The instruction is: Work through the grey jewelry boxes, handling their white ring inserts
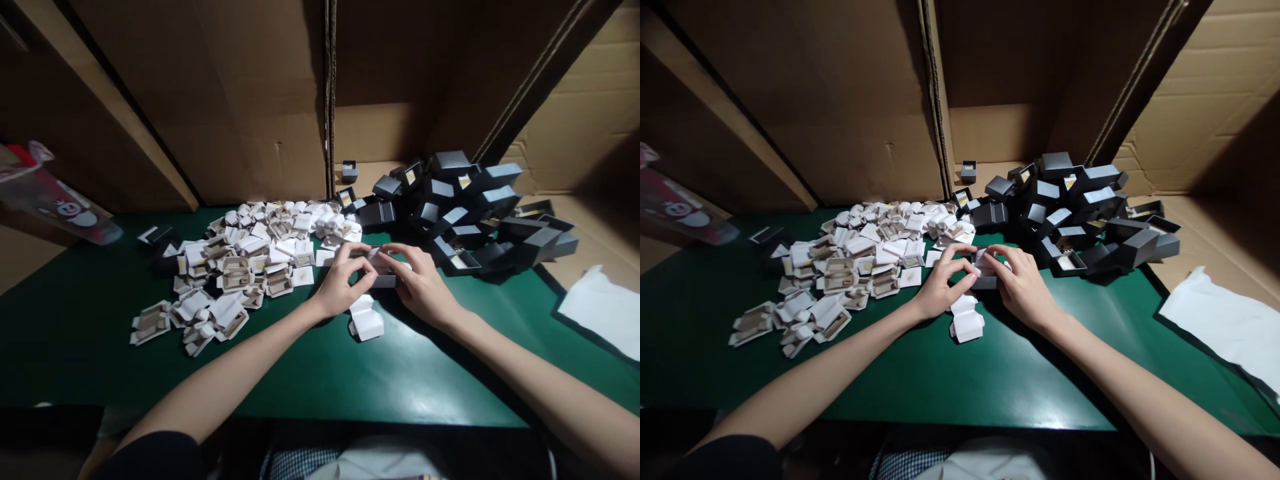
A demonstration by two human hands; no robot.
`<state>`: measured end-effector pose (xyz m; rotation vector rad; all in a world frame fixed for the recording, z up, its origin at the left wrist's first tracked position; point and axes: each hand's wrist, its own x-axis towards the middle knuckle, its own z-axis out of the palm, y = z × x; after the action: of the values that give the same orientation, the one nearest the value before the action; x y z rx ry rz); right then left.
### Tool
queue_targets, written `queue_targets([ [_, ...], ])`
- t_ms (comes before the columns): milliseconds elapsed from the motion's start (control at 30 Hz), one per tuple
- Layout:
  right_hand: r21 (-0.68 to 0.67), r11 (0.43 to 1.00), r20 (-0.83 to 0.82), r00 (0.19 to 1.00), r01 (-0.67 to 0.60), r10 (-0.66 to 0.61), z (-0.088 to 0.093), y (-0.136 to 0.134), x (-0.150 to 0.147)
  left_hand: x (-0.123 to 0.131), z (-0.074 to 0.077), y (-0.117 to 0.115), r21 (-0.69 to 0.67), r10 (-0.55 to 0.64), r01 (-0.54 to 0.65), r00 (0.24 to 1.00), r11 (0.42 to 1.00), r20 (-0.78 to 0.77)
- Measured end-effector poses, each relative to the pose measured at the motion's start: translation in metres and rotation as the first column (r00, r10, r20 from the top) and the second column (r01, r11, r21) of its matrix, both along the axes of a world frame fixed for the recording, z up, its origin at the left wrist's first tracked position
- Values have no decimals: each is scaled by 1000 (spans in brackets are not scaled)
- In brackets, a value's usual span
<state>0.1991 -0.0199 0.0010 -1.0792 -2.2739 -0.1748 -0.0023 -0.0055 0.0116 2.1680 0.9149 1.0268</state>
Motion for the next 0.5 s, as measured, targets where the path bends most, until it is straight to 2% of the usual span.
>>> queue_targets([
  [100,-23,993,-73,990,-119,117,-1,2,-1,-1,-3,2,-42,58,-55,997,998,53],
  [233,-54,974,-115,970,-221,214,-2,1,-2,-2,-6,9,-213,19,12,989,977,145],
  [300,-85,967,-122,966,-241,230,-2,0,-3,-1,-7,13,-302,46,33,966,953,253],
  [400,-136,959,-141,963,-250,231,0,-4,-3,0,-8,15,-435,111,105,889,894,444],
  [500,-122,957,-152,958,-263,243,2,-5,-4,1,-8,14,-508,136,144,870,849,475],
])
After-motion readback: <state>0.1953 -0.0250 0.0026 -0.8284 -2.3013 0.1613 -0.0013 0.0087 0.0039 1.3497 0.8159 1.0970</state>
